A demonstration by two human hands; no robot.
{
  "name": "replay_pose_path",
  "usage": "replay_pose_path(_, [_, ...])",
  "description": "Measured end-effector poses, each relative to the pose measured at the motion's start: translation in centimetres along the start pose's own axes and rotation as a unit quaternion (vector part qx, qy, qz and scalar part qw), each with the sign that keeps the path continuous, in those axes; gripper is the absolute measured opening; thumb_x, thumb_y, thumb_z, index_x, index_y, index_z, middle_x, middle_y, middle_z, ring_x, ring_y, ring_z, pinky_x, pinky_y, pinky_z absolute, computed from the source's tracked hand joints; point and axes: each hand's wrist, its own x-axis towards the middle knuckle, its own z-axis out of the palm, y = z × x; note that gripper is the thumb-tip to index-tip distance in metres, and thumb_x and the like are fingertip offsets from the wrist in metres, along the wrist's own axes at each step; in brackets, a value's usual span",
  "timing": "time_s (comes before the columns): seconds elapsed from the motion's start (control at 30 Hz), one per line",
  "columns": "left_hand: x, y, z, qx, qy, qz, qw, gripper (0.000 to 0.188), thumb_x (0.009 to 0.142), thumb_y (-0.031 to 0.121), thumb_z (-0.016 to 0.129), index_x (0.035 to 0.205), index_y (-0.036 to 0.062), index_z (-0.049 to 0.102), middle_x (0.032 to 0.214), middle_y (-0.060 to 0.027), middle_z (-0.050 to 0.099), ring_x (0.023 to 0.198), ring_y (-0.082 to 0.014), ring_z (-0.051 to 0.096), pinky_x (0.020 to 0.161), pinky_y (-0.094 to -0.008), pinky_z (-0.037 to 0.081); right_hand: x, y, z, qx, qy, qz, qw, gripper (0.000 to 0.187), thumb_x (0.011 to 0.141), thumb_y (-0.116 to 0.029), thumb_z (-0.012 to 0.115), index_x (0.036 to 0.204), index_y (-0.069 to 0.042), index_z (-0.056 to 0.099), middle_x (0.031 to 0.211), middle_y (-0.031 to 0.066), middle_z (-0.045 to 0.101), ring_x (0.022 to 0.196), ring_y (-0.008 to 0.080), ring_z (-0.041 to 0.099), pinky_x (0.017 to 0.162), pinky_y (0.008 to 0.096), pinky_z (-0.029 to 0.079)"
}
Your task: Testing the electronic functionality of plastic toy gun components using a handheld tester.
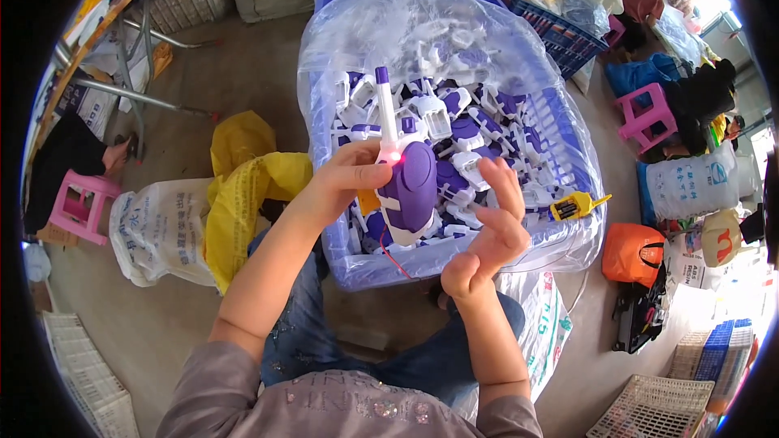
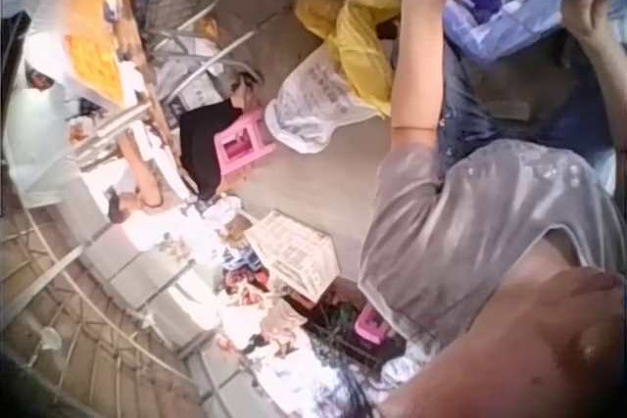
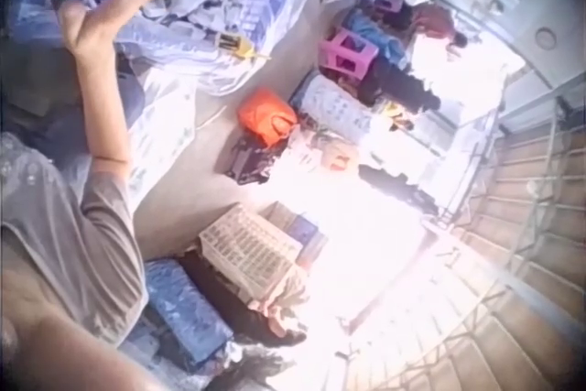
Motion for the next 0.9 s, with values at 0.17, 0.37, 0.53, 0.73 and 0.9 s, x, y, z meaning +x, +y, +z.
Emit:
replay_pose_path(0.17, [-0.1,0.0,0.0,0.001,0.018,-0.024,1.000,0.055,0.073,0.032,0.063,0.114,-0.0027,0.053,0.110,-0.0096,0.059,0.101,-0.0166,0.054,0.090,-0.0284,0.037,0.2,-1.0,-0.3,-0.047,-0.193,0.042,0.979,0.047,0.090,-0.052,0.036,0.102,-0.007,0.042,0.116,0.0182,0.055,0.119,0.0338,0.042,0.106,0.0500,0.008])
replay_pose_path(0.37, [-0.1,-1.1,-0.3,-0.020,-0.007,0.021,1.000,0.051,0.076,0.035,0.065,0.111,-0.0002,0.056,0.104,-0.0063,0.060,0.097,-0.0131,0.055,0.087,-0.0269,0.038,0.8,-1.4,-0.8,-0.041,-0.200,0.059,0.977,0.049,0.088,-0.052,0.039,0.104,-0.006,0.043,0.117,0.0168,0.054,0.117,0.0321,0.043,0.105,0.0498,0.010])
replay_pose_path(0.53, [0.8,-0.5,-0.1,-0.245,-0.081,0.152,0.954,0.063,0.082,0.046,0.057,0.122,-0.0015,0.046,0.124,-0.0164,0.050,0.118,-0.0286,0.045,0.100,-0.0412,0.032,0.5,-0.7,0.5,0.270,0.094,0.422,0.860,0.022,0.094,-0.025,0.040,0.103,-0.005,0.041,0.113,0.0133,0.052,0.104,0.0223,0.050,0.093,0.0377,0.035])
replay_pose_path(0.73, [0.6,-2.4,0.0,-0.323,-0.028,0.089,0.942,0.061,0.087,0.047,0.047,0.129,0.0033,0.040,0.131,-0.0176,0.043,0.122,-0.0303,0.040,0.100,-0.0456,0.031,-1.3,0.1,1.0,0.672,-0.094,0.541,0.497,0.043,0.090,-0.029,0.047,0.127,-0.008,0.042,0.121,0.0075,0.053,0.110,0.0248,0.051,0.085,0.0427,0.046])
replay_pose_path(0.9, [0.3,-2.8,-0.6,-0.323,-0.070,0.079,0.940,0.057,0.087,0.043,0.052,0.127,0.0043,0.040,0.124,-0.0113,0.049,0.115,-0.0270,0.046,0.096,-0.0428,0.034,-1.8,0.6,1.1,0.607,-0.090,0.545,0.571,0.051,0.083,-0.025,0.061,0.127,-0.006,0.041,0.121,0.0122,0.051,0.109,0.0267,0.053,0.085,0.0442,0.050])
